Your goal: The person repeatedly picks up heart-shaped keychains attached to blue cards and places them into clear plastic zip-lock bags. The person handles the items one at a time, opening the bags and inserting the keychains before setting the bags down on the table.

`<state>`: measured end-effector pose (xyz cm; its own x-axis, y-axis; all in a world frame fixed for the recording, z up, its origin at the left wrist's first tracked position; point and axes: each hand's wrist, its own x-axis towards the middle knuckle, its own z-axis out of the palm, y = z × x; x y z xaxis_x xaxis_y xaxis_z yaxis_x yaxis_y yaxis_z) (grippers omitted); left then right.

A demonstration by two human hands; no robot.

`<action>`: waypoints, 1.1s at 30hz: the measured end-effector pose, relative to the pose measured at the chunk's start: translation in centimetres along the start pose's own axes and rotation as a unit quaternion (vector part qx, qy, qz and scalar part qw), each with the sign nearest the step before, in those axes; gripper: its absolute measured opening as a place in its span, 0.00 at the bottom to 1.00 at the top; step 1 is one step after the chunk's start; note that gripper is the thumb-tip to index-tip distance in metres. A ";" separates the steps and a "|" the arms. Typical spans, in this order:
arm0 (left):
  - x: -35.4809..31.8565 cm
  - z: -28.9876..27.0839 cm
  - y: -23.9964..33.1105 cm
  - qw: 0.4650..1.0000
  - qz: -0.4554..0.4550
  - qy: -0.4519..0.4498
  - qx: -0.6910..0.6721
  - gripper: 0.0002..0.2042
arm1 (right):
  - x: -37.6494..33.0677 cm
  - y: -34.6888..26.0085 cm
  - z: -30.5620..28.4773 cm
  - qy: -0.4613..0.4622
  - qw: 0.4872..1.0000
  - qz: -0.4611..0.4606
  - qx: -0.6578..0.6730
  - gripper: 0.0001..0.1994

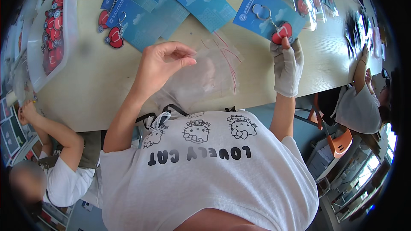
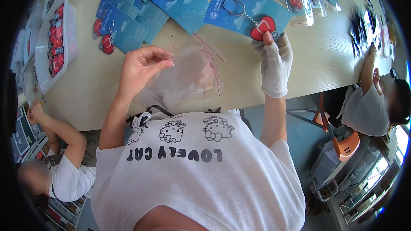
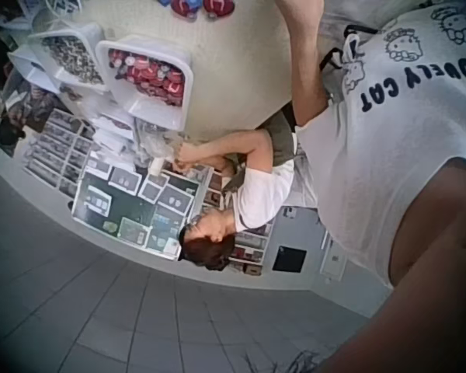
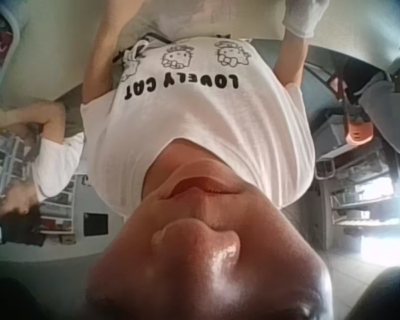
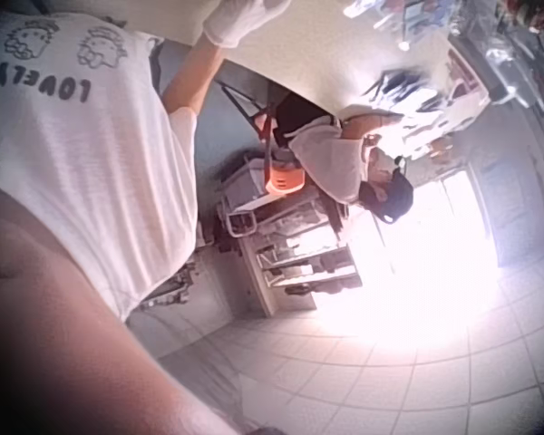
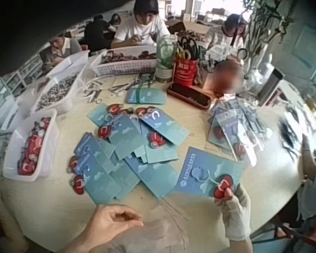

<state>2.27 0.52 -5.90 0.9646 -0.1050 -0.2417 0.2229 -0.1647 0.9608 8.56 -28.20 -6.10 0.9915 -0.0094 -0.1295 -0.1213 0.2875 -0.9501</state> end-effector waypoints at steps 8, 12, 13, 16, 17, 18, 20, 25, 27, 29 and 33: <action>0.7 0.0 1.0 0.992 -0.062 -0.020 -0.112 0.08 | 1.0 -1.8 0.5 -0.102 0.979 0.071 -0.160 0.16; 1.0 -0.2 0.7 0.988 -0.069 -0.027 -0.138 0.09 | 1.4 -2.5 -0.1 -0.169 0.960 0.087 -0.206 0.16; 1.1 -0.2 0.7 0.986 -0.066 -0.030 -0.147 0.09 | 1.6 -2.7 -0.3 -0.184 0.953 0.084 -0.224 0.16; 1.5 -0.5 0.9 0.985 -0.069 -0.025 -0.154 0.10 | 1.7 -3.6 -0.6 -0.217 0.934 0.097 -0.267 0.16; 1.6 -0.7 1.0 0.987 -0.069 -0.031 -0.144 0.10 | 2.0 -3.7 -0.6 -0.191 0.949 0.082 -0.238 0.16; 1.7 -0.8 1.1 0.987 -0.071 -0.040 -0.136 0.10 | 2.2 -3.7 -0.8 -0.162 0.962 0.067 -0.209 0.16; 2.0 -0.8 1.1 0.988 -0.066 -0.049 -0.128 0.10 | 2.7 -3.8 -0.3 -0.115 0.979 0.017 -0.170 0.15; 2.2 -0.5 1.1 0.989 -0.042 -0.042 -0.133 0.10 | 2.6 -3.5 0.6 -0.153 0.968 0.078 -0.185 0.14; 2.2 -0.6 1.5 0.988 -0.058 -0.046 -0.136 0.10 | 2.7 -3.5 0.2 -0.195 0.951 0.090 -0.224 0.14; 2.2 -0.5 1.6 0.988 -0.065 -0.052 -0.134 0.10 | 2.6 -3.5 -0.3 -0.203 0.943 0.108 -0.243 0.14; 2.7 -0.1 1.3 0.993 -0.023 -0.068 -0.091 0.07 | 3.0 -5.0 -0.8 -0.234 0.918 0.122 -0.296 0.14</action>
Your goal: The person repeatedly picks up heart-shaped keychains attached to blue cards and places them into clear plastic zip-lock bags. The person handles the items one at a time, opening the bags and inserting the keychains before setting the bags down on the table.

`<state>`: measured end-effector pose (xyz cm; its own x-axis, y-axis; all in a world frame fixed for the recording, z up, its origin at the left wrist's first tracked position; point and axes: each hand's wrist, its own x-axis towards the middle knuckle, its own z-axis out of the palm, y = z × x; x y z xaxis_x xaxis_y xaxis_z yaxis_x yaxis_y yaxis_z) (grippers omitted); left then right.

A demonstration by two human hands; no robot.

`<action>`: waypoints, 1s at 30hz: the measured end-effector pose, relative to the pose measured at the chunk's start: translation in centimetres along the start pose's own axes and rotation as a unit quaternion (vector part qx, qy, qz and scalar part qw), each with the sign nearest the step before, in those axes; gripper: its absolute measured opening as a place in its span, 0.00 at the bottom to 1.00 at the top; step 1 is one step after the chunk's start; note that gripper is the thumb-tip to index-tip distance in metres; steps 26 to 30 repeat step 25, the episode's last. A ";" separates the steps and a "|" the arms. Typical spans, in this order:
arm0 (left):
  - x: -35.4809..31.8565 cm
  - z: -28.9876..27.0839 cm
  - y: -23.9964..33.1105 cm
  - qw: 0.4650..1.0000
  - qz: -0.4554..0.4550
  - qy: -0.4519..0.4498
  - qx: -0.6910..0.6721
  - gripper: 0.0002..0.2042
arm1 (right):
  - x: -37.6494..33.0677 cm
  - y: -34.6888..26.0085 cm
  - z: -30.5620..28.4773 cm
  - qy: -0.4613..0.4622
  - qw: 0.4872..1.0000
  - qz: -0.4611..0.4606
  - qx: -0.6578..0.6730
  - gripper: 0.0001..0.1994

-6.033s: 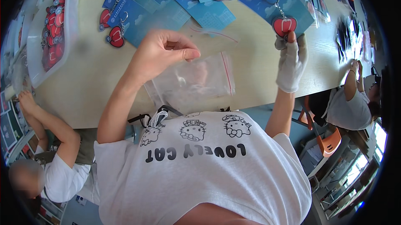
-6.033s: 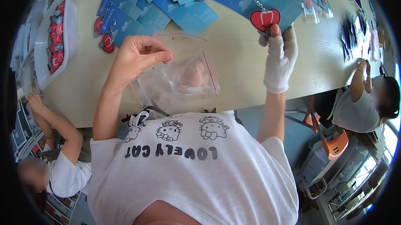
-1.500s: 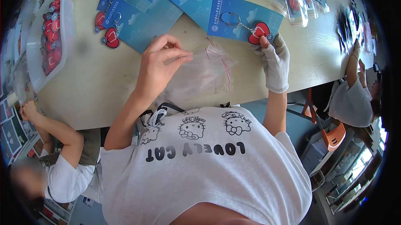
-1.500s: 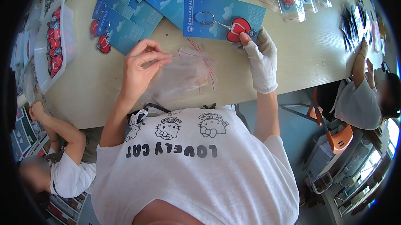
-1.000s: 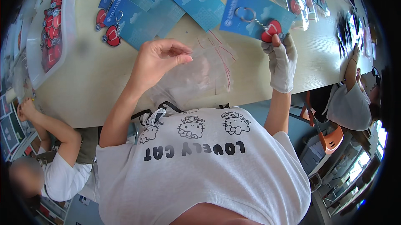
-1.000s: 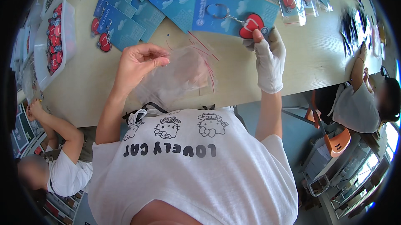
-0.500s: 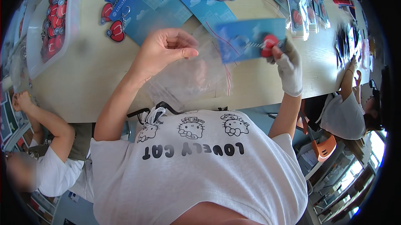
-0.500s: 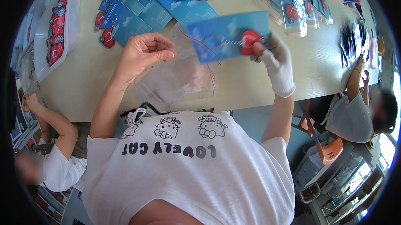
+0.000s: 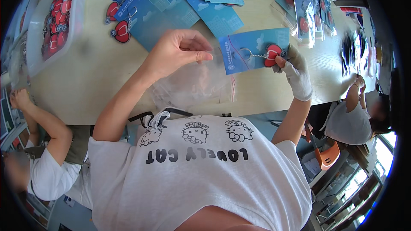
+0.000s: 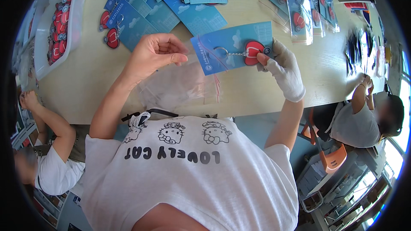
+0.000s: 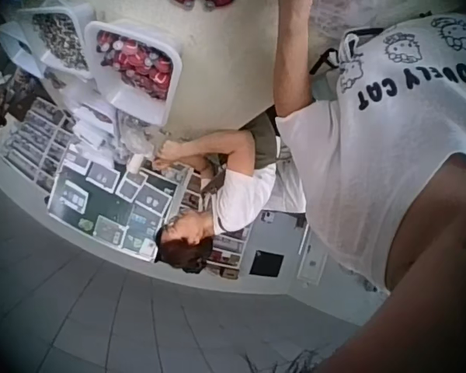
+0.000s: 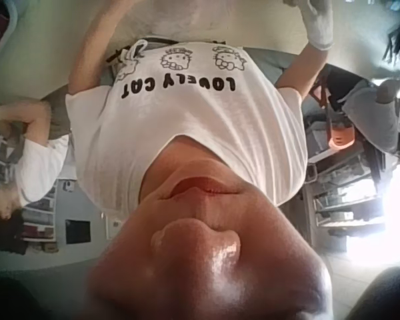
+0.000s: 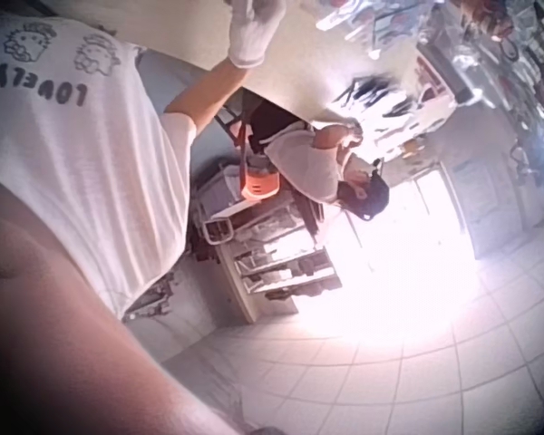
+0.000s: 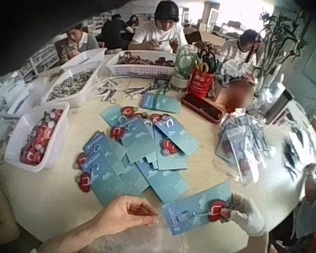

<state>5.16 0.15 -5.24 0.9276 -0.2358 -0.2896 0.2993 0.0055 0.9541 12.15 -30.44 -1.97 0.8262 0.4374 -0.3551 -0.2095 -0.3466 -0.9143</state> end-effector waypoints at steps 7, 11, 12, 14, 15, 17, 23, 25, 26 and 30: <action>0.1 0.3 1.4 1.000 -0.017 -0.005 -0.007 0.05 | 0.1 -1.1 -1.4 -0.016 1.000 -0.015 -0.011 0.14; 0.2 0.4 1.2 1.000 -0.004 0.005 -0.017 0.05 | 0.3 -1.4 -0.8 -0.048 0.999 -0.011 -0.021 0.13; 0.3 0.5 1.2 1.000 -0.008 0.004 -0.017 0.05 | 0.4 -1.4 -0.4 -0.047 0.999 -0.017 -0.012 0.13; 0.4 0.7 1.1 1.000 -0.008 0.000 -0.009 0.06 | 0.4 -1.5 0.1 -0.051 0.998 -0.017 -0.013 0.12; 0.6 0.7 1.2 1.000 -0.003 -0.003 -0.001 0.06 | 0.6 -1.5 0.2 -0.056 0.998 -0.010 -0.024 0.12; 0.9 0.7 1.3 0.999 0.002 -0.012 0.033 0.07 | 1.0 -1.3 0.7 -0.072 0.997 -0.005 -0.042 0.12; 0.9 -0.1 1.8 0.997 -0.030 -0.043 0.056 0.10 | 1.3 -1.3 1.6 -0.099 0.994 0.019 -0.043 0.16; 1.0 -0.2 1.4 0.998 -0.033 -0.050 0.030 0.10 | 1.0 -1.2 0.7 -0.114 0.992 0.036 -0.048 0.17; 1.0 -0.2 1.4 0.998 -0.033 -0.050 0.030 0.10 | 1.0 -1.2 0.7 -0.114 0.992 0.036 -0.048 0.17; 1.0 -0.2 1.4 0.998 -0.033 -0.050 0.030 0.10 | 1.0 -1.2 0.7 -0.114 0.992 0.036 -0.048 0.17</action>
